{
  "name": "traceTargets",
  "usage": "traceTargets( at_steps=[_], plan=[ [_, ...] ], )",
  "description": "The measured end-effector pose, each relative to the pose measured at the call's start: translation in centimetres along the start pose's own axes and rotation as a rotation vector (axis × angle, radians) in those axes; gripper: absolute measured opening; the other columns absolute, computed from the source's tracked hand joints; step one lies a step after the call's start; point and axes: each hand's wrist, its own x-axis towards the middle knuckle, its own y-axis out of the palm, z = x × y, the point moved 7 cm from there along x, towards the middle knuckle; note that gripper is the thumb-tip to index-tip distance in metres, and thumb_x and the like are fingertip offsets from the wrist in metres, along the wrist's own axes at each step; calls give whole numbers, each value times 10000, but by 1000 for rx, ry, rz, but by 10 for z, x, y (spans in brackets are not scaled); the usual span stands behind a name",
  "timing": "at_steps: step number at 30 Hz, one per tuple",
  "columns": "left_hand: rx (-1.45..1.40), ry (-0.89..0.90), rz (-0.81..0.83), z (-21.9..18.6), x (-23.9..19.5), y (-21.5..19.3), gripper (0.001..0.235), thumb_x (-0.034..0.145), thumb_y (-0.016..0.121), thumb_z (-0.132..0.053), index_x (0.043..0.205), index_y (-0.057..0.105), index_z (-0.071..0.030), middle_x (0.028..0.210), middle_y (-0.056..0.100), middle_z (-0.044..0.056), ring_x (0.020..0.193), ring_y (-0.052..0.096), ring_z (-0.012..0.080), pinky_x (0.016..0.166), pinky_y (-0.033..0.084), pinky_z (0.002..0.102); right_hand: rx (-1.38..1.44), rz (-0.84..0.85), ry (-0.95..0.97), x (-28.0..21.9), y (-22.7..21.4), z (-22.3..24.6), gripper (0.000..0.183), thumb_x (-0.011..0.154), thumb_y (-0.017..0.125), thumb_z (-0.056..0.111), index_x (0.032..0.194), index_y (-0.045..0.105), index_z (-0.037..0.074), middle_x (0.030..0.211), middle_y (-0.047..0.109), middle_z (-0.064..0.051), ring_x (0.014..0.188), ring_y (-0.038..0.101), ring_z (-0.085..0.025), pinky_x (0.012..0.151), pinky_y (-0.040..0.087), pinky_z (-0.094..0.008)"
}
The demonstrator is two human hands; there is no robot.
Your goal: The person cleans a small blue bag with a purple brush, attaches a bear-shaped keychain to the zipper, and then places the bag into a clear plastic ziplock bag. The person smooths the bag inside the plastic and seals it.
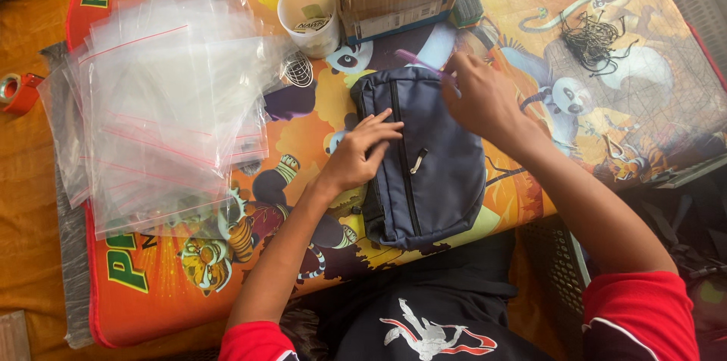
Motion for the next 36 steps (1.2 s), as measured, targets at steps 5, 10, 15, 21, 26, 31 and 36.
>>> traceTargets(
  at_steps=[5, 10, 15, 21, 26, 31, 36],
  plan=[
    [-60, -54, -437, -36, -13, -68, 286, 969, 468, 45, 1032, 697, -114, 998, 705, 30, 1046, 684, 225, 977, 520, 375, 89, 171, -76, -36, 24, 73, 330, 879, 662, 399, 987, 550, 109, 820, 671, -187, 782, 697, -457, 666, 542, -594],
    [-21, -27, -630, -83, -34, -86, 180, 955, 468, 38, 979, 625, -46, 879, 608, 75, 862, 641, 228, 870, 530, 369, -41, 123, -222, -43, 75, 130, 410, 824, 690, 482, 910, 492, 134, 712, 643, -135, 615, 702, -397, 567, 560, -511],
    [55, 2, -571, -107, -55, -85, 162, 952, 536, 19, 967, 681, -50, 847, 663, 50, 819, 673, 229, 810, 548, 368, -160, 249, -249, -33, 111, 126, 394, 845, 714, 388, 921, 480, 80, 582, 582, -109, 516, 672, -360, 469, 547, -483],
    [-4, -41, -530, -108, -65, -86, 138, 971, 532, -6, 981, 667, -29, 850, 672, 84, 834, 675, 223, 816, 543, 372, 3, 325, -245, -31, 95, 117, 291, 782, 700, 156, 936, 474, 59, 607, 595, -147, 547, 668, -428, 508, 549, -528],
    [-75, -38, -574, -115, -65, -86, 133, 976, 529, -15, 988, 661, 0, 845, 668, 99, 845, 664, 229, 833, 538, 368, 369, 254, -93, -26, 8, 93, 296, 791, 696, 230, 924, 462, 107, 676, 607, -176, 701, 664, -462, 632, 498, -553],
    [-58, -16, -548, -118, -52, -83, 138, 992, 525, -32, 982, 658, 3, 845, 669, 99, 857, 668, 236, 840, 535, 367, 628, 97, -23, -28, -77, 59, 277, 763, 705, 147, 881, 455, 138, 614, 448, -75, 606, 559, -275, 589, 429, -372],
    [-31, -15, -397, -117, -25, -55, 143, 981, 533, -34, 985, 676, -43, 864, 676, 92, 850, 671, 284, 818, 522, 397, 872, 251, -20, -31, -40, 39, 226, 808, 658, 65, 911, 462, 110, 744, 421, 11, 700, 532, -159, 612, 418, -282]
  ],
)
